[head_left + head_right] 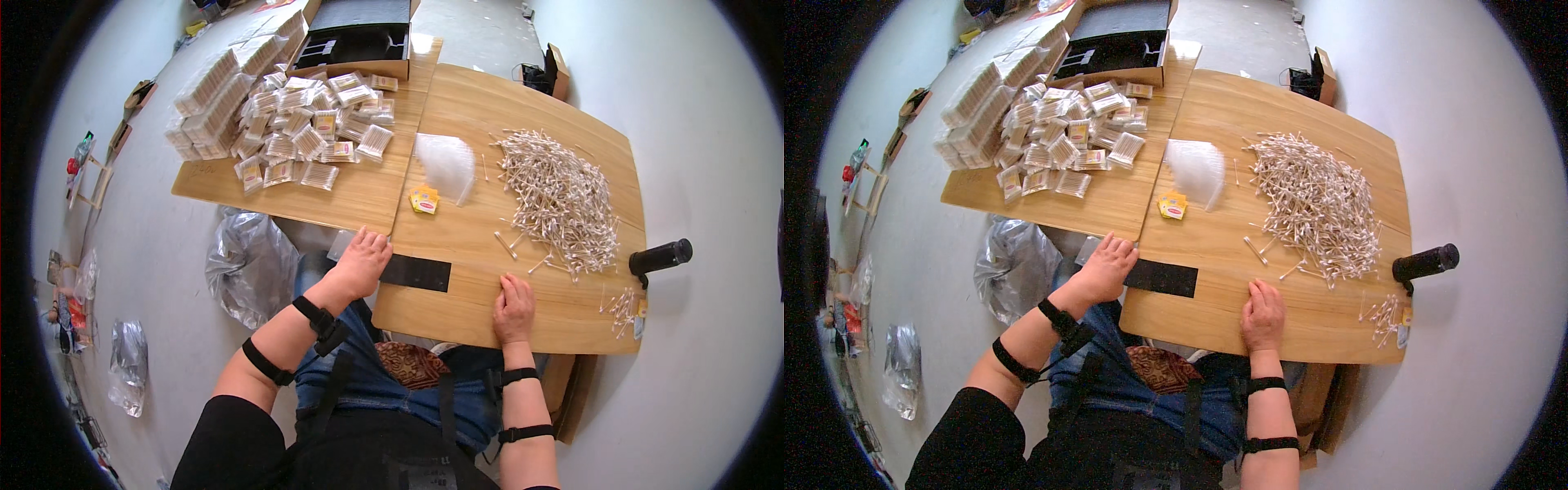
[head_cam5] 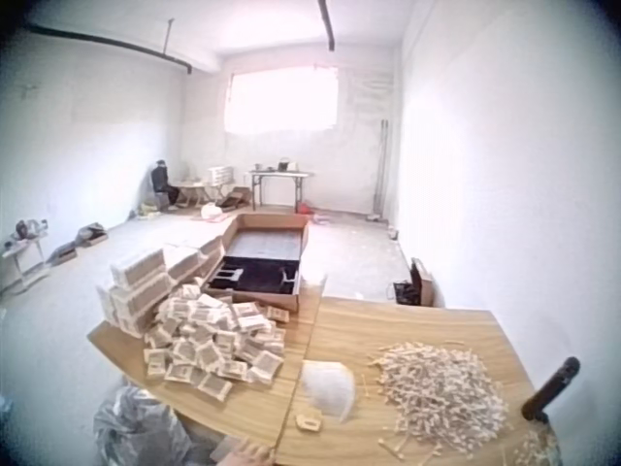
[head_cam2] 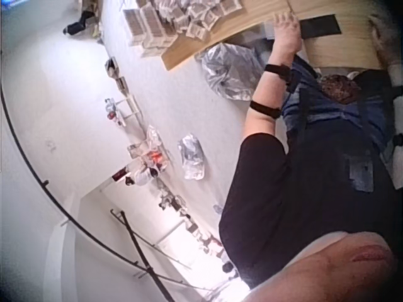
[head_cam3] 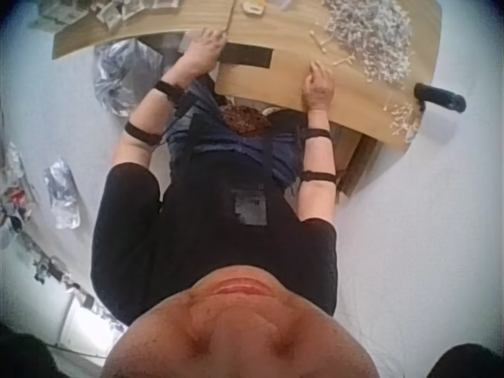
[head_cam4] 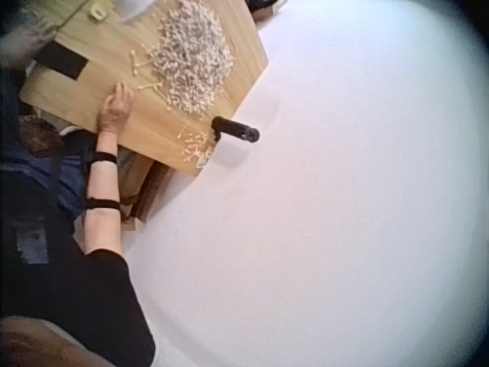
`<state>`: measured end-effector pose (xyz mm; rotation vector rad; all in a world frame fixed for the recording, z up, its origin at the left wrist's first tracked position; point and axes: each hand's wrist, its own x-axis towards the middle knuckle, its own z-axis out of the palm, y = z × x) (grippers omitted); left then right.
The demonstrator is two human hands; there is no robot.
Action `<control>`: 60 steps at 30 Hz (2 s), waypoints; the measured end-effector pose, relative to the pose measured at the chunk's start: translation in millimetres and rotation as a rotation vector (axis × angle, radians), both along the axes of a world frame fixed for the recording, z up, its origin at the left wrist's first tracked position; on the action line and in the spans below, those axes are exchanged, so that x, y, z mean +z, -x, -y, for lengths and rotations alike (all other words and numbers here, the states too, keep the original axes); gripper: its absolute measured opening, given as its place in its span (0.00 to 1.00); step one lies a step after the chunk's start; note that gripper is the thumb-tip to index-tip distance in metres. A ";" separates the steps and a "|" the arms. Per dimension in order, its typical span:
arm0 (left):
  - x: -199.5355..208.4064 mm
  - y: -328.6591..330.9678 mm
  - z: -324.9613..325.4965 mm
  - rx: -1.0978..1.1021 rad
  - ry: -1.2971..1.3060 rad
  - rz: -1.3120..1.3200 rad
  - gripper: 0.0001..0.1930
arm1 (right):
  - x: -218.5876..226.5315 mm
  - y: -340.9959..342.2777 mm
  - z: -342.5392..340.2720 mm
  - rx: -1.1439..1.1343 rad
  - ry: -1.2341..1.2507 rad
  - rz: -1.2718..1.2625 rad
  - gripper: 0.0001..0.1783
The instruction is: The recorder is counting and placing cotton swabs into small plastic bags.
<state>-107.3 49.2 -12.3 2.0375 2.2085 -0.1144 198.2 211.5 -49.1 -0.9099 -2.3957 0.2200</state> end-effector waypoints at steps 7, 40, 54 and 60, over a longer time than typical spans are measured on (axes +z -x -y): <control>7.2 3.4 1.3 -0.024 0.021 0.128 0.35 | 0.0 -0.5 1.1 -0.010 0.058 0.029 0.16; 23.5 -5.5 -14.2 0.010 0.003 0.518 0.47 | 5.6 2.3 5.4 -0.009 0.045 -0.022 0.16; -12.5 -54.6 -24.7 0.043 -0.388 0.449 0.35 | 4.3 -3.8 0.5 -0.018 0.064 -0.023 0.17; -46.5 -131.7 -69.6 -0.006 -0.553 0.472 0.29 | -3.1 -7.2 -7.8 0.038 0.141 -0.085 0.16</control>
